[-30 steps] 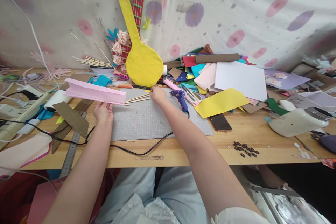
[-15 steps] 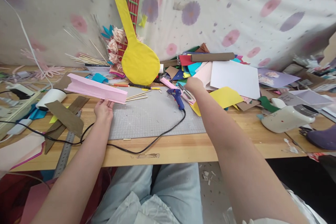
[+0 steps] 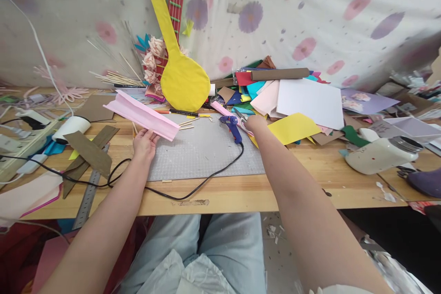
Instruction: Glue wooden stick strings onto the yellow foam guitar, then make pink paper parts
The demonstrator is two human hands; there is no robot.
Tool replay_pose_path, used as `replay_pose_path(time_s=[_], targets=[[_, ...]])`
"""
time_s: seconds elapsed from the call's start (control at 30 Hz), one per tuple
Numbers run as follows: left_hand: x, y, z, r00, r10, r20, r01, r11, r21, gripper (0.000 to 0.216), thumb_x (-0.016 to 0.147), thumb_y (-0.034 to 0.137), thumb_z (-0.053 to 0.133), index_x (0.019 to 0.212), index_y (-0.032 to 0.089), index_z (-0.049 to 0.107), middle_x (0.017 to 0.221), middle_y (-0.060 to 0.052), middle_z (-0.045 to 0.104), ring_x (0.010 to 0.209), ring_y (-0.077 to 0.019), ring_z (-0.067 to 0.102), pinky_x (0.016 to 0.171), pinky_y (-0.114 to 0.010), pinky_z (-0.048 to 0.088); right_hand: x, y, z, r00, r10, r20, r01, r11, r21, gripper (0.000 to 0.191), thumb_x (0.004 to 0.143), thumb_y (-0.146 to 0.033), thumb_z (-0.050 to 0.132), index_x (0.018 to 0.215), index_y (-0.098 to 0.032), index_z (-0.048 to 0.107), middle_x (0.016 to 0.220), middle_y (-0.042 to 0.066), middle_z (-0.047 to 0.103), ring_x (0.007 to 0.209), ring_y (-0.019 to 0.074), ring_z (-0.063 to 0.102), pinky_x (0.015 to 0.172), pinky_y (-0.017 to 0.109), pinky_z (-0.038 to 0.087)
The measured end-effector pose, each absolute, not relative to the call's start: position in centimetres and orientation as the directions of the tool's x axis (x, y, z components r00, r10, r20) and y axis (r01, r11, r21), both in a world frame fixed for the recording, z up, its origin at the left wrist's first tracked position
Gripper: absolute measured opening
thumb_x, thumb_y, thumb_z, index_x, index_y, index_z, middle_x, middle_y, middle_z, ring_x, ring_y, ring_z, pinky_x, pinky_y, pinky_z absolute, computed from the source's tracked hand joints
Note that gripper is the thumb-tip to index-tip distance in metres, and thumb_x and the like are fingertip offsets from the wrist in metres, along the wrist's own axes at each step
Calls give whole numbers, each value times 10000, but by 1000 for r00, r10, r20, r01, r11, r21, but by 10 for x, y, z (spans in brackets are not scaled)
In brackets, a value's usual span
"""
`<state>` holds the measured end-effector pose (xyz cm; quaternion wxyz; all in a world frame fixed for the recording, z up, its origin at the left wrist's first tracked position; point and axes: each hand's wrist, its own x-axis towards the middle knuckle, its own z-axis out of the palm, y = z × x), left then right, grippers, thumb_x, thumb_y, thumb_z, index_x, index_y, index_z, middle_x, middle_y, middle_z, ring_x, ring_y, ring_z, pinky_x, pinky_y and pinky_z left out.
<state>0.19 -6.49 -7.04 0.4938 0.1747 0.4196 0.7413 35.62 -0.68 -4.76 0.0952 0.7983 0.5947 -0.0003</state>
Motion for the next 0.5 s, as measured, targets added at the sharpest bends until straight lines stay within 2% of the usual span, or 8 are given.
replay_pose_path(time_s=[0.17, 0.27, 0.37, 0.5], targets=[[3, -65, -72, -455, 881, -129, -596, -194, 779, 139, 703, -2, 494, 699, 135, 518, 665, 0, 611, 630, -84, 609, 785, -337, 488, 356, -10, -33, 289, 950, -120, 955, -276, 108, 451, 813, -428, 403, 1026, -77, 591, 1065, 202, 575, 981, 285, 542, 726, 354, 427], [4, -64, -73, -467, 873, -142, -605, -198, 772, 145, 712, -11, 486, 701, 130, 516, 666, -1, 612, 621, -79, 607, 786, -327, 489, 361, -14, -10, 224, 964, -144, 974, -218, 59, 384, 809, -398, 420, 933, -98, 624, 975, 165, 616, 906, 250, 571, 703, 324, 428], [5, -63, -73, -489, 858, -156, -613, -211, 761, 153, 713, -18, 487, 688, 132, 504, 657, 4, 606, 624, -73, 604, 794, -318, 485, 364, -24, 19, 135, 978, -161, 978, -157, -135, 298, 792, -368, 466, 892, -140, 632, 888, 116, 639, 801, 194, 583, 663, 281, 421], [6, -63, -73, -504, 848, -164, -621, -224, 751, 169, 712, -25, 485, 663, 136, 492, 643, 13, 595, 631, -61, 597, 809, -299, 476, 343, -47, 53, -9, 999, -54, 914, -13, -406, 380, 828, -437, 380, 980, -162, 593, 825, 97, 634, 691, 145, 561, 620, 265, 412]])
